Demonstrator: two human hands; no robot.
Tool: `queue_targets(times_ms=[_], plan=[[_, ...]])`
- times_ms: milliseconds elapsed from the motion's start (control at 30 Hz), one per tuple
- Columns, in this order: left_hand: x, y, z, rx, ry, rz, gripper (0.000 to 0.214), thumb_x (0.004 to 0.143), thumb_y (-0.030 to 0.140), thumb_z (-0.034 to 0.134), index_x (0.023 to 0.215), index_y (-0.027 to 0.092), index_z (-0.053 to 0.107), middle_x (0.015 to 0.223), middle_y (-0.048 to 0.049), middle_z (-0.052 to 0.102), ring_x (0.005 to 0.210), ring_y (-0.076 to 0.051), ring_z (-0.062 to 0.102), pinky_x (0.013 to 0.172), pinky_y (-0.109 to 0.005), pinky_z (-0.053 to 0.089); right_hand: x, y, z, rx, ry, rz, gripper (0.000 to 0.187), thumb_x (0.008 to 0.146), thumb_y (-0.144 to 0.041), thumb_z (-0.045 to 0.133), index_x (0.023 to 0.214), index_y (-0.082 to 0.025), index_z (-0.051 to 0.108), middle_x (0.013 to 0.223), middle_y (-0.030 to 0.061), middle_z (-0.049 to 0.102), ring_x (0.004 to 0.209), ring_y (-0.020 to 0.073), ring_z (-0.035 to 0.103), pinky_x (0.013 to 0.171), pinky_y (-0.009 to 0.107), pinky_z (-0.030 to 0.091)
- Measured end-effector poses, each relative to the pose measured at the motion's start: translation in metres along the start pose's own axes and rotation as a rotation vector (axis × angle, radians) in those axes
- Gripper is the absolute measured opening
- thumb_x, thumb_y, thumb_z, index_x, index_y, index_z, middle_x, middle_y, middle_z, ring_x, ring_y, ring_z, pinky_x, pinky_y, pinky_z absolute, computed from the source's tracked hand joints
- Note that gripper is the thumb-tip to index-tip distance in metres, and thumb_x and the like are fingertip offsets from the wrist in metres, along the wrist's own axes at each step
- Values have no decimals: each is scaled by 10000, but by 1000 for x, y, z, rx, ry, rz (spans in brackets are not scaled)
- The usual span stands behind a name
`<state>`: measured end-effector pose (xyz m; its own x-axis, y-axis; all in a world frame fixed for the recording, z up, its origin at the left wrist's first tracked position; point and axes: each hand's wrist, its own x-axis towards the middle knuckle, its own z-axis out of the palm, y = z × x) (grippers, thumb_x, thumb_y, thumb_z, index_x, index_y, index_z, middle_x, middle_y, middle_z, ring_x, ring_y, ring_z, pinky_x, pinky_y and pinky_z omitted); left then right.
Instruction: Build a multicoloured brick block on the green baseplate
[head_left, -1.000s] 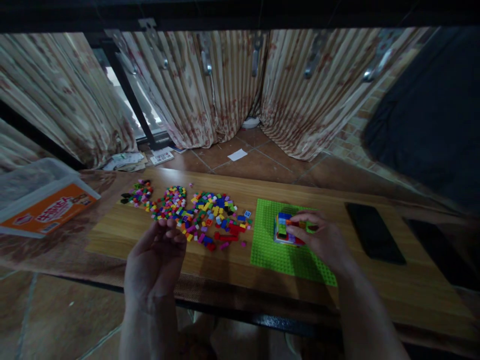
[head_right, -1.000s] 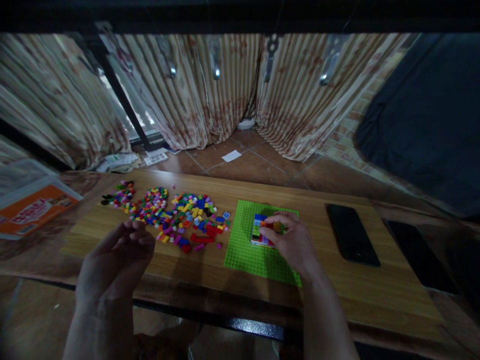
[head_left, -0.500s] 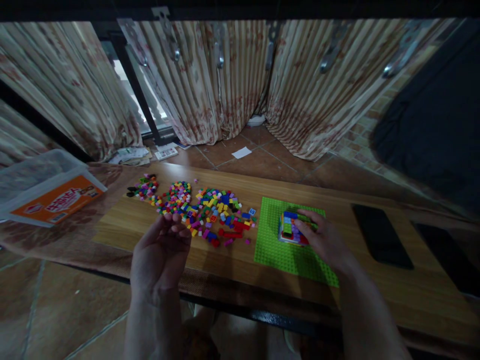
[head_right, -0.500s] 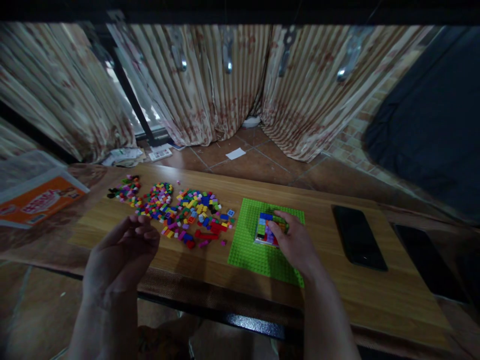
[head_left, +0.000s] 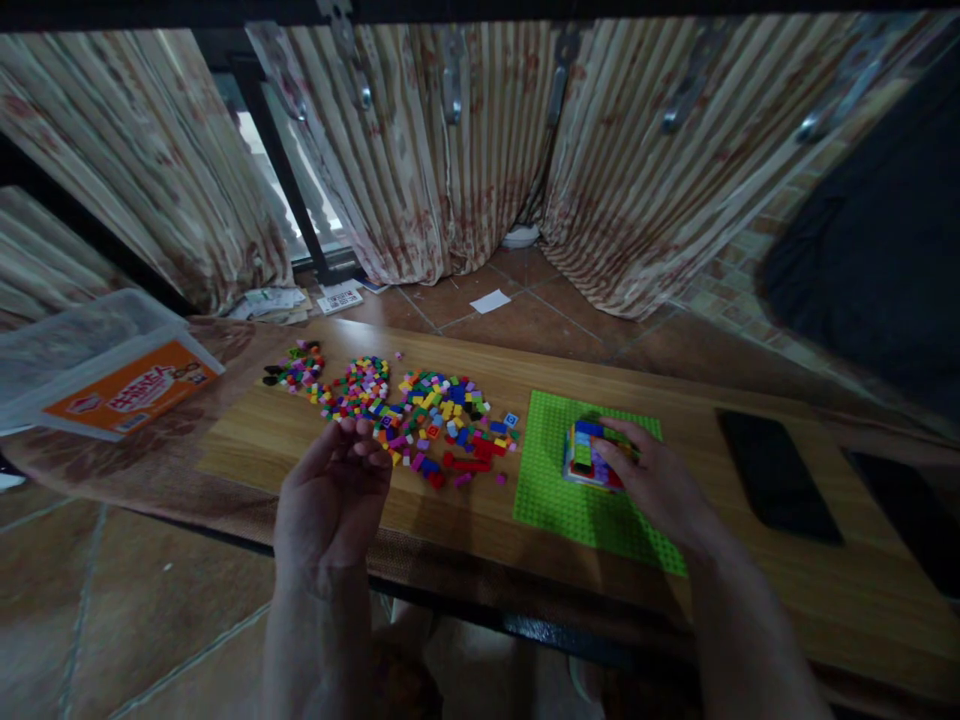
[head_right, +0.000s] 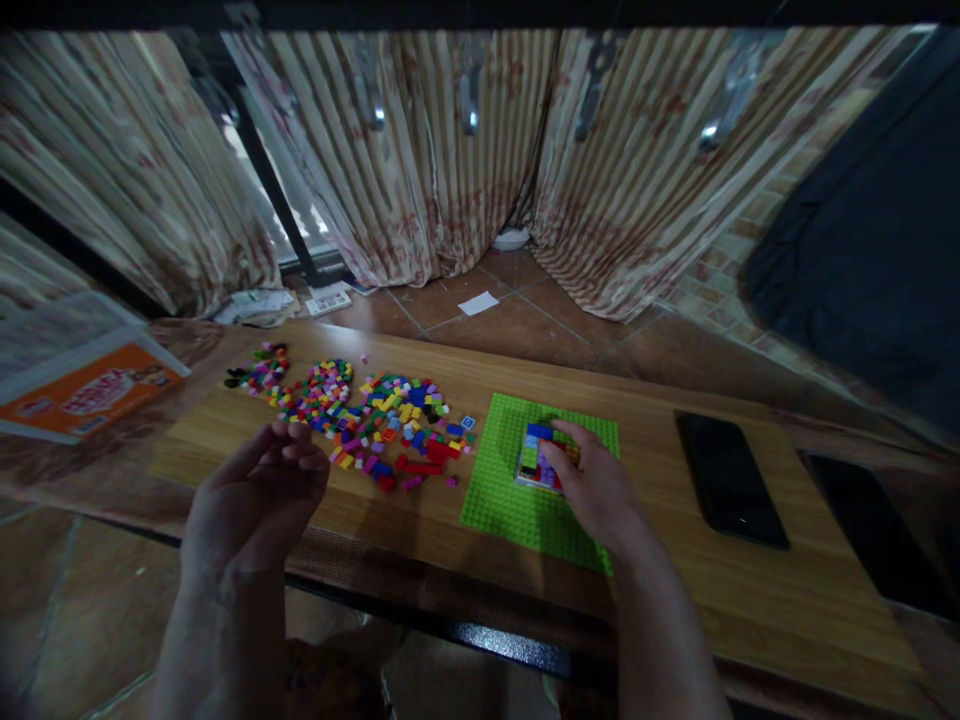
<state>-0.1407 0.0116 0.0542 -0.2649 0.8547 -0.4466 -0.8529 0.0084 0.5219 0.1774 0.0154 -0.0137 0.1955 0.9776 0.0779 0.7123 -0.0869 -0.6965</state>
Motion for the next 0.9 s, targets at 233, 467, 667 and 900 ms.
queue_targets(times_ms=[233,467,667,900], plan=[[1,-3,0,-10,-1,-4,224,914,131,437,751,116,591,697,-26,600,523,-63,519,494,-173,468,-2,-1,4,-116,17,5,499,862,-505,473,1217,-186,616,1144,149,669,1051,312,634,908,490,475],[0,-9,5,-14,-13,-28,222,915,132,441,746,120,585,688,-24,596,530,-64,516,495,-168,466,-6,-3,6,-137,16,-39,539,887,-520,430,1251,-153,584,1178,171,640,1099,314,607,935,488,460],[0,-10,4,-20,-20,-19,232,917,127,429,748,111,587,689,-26,599,529,-63,518,490,-170,466,-8,2,1,-53,54,-38,540,895,-541,430,1242,-162,597,1215,165,642,1114,298,606,953,480,456],[0,-4,2,-30,1,-14,245,922,131,430,740,104,592,687,-28,603,521,-63,519,489,-173,467,-4,-7,-16,174,523,10,437,928,-487,431,1040,-156,694,959,112,720,880,253,675,808,432,515]])
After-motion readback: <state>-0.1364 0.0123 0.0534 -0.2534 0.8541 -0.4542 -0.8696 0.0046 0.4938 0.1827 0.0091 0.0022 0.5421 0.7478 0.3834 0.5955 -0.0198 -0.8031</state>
